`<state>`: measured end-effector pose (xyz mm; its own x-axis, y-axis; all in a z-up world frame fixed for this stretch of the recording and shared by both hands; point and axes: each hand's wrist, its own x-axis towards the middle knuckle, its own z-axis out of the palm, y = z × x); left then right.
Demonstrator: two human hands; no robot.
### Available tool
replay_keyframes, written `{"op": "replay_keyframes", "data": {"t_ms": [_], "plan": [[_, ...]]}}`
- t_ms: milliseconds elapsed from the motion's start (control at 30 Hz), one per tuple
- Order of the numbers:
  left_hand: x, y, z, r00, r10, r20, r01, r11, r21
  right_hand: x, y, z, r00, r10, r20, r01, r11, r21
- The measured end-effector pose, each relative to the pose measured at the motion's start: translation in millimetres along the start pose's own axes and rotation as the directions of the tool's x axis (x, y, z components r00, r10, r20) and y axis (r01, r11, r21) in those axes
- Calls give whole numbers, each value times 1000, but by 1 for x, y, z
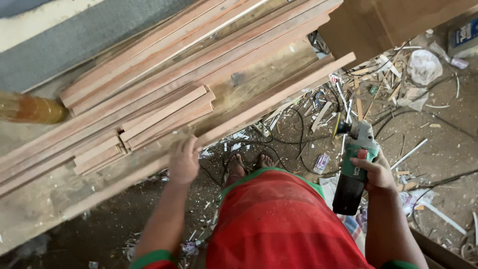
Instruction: The person sands small wooden pieces using a hand-held power sander, turning the pieces over to sand multiple sides.
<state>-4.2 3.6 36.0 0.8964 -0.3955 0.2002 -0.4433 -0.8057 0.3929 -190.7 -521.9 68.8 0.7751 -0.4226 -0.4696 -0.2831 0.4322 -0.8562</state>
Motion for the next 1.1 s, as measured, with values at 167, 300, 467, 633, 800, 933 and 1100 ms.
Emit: {"op": "replay_keyframes", "data": {"t_ms": [167, 300, 467, 633, 800, 933, 1100], "plan": [[-3, -39, -6, 962, -148, 230, 135, 988, 70, 13, 6, -21, 1000, 8, -11, -9, 994, -106], [3, -39, 9, 917, -304, 258, 265, 949, 173, 15, 2, -22, 995, 11, 94, -2, 996, -95], [2, -36, 23, 977, -166, 131, 149, 980, 129, 14, 13, -32, 994, 108, 12, -104, 978, -182], [41, 26, 17, 961, -173, 215, 174, 985, 16, -2, 9, -14, 989, 144, 16, -136, 964, -230], [57, 44, 23, 983, -136, 127, 131, 990, 47, -18, 1, 23, 991, 120, 65, -97, 956, -277], [22, 5, -6, 916, -330, 228, 330, 943, 39, -52, -24, 103, 964, 77, 256, -2, 960, -278], [-65, -89, -124, 815, -557, 159, 560, 828, 33, -72, 11, 175, 985, 53, 164, 25, 898, -440]]}}
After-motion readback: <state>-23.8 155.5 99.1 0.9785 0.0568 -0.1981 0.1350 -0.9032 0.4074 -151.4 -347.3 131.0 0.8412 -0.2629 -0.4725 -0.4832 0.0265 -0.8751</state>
